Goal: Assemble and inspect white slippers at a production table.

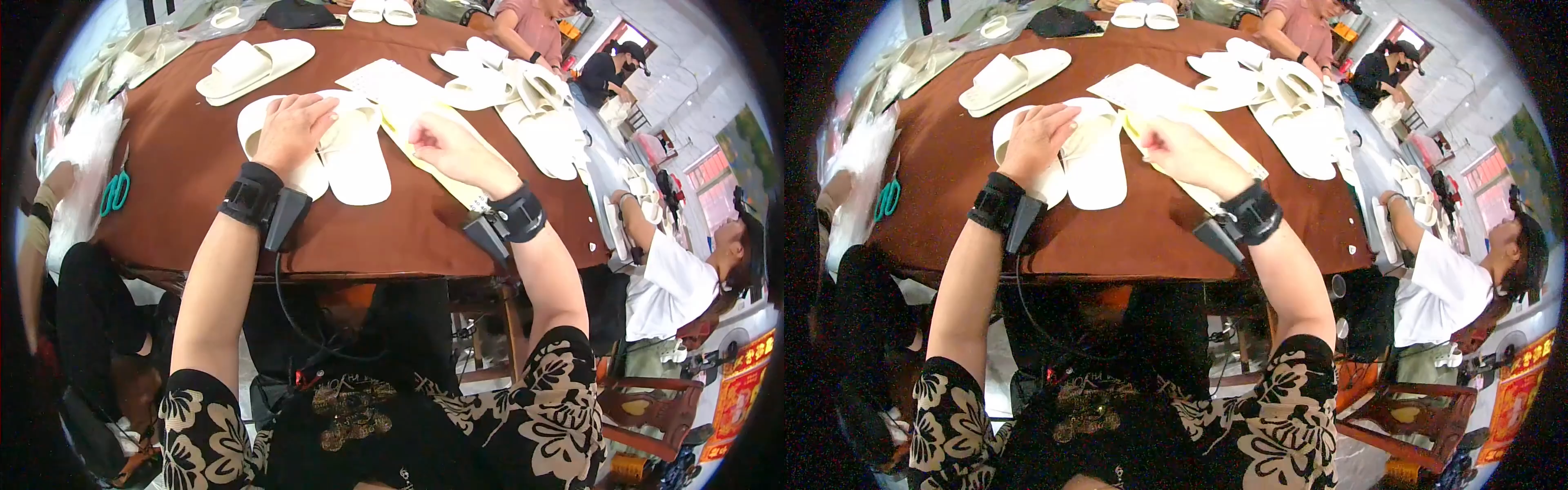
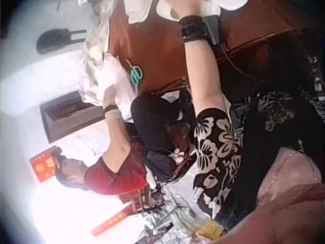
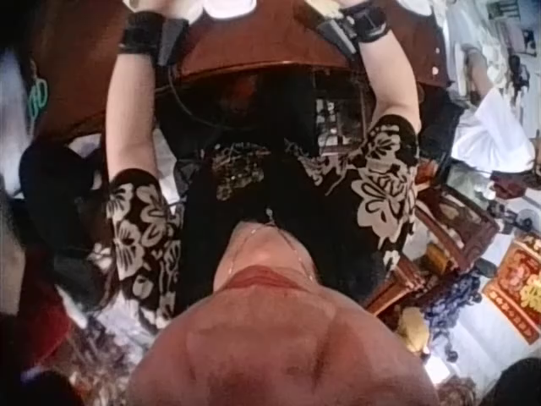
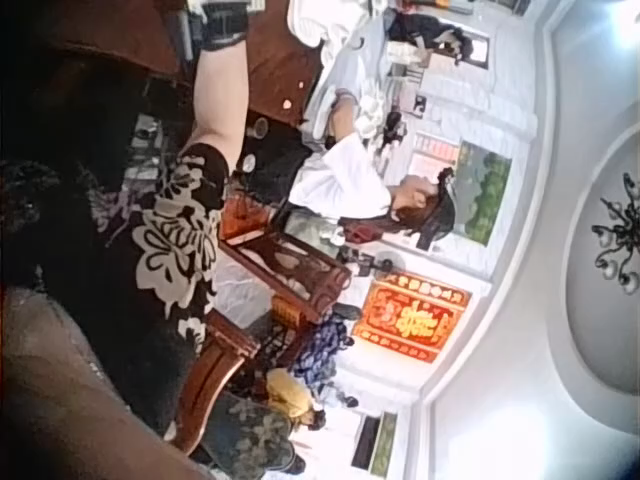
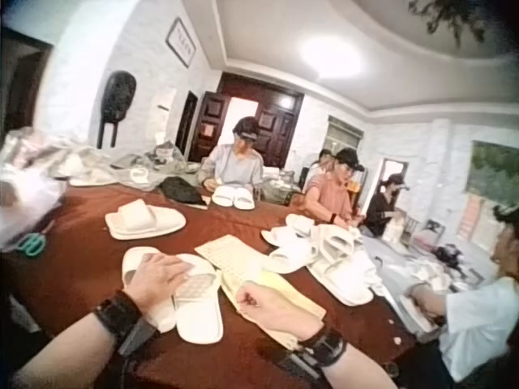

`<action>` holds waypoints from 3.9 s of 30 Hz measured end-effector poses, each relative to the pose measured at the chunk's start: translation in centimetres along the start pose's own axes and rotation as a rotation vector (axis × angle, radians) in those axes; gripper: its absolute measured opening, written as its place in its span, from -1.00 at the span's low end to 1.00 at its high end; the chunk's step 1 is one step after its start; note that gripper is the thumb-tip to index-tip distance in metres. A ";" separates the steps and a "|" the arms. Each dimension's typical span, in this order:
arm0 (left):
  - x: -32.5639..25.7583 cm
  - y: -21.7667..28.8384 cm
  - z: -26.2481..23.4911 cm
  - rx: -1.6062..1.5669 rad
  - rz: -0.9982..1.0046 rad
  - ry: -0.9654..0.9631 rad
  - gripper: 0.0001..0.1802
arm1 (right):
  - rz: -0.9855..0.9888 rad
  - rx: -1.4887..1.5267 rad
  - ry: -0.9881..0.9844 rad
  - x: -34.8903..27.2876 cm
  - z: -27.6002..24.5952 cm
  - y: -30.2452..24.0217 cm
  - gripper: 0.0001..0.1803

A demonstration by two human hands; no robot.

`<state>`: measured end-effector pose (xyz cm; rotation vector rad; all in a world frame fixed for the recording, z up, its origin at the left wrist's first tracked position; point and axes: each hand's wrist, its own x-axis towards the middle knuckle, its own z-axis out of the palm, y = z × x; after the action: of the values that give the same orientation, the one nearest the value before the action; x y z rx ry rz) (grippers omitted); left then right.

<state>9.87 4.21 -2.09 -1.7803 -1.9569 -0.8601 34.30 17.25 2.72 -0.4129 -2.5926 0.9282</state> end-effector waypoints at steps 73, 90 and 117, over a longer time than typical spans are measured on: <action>-0.6 -8.7 -1.3 -0.484 -0.670 0.301 -0.70 | 0.096 0.347 0.673 8.7 -16.7 -0.2 -0.54; -1.5 -10.3 -4.9 -1.466 -1.319 0.879 -0.48 | 0.233 0.108 0.738 3.2 -14.8 8.3 -0.59; -4.5 -11.6 -10.5 -1.752 -1.105 0.691 -0.67 | -0.024 0.073 0.093 3.9 -1.5 -2.6 -0.65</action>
<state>-2.22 -6.28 0.65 -0.0846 -1.3272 -3.5258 31.03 17.64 6.45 -0.3948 -2.4660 0.9689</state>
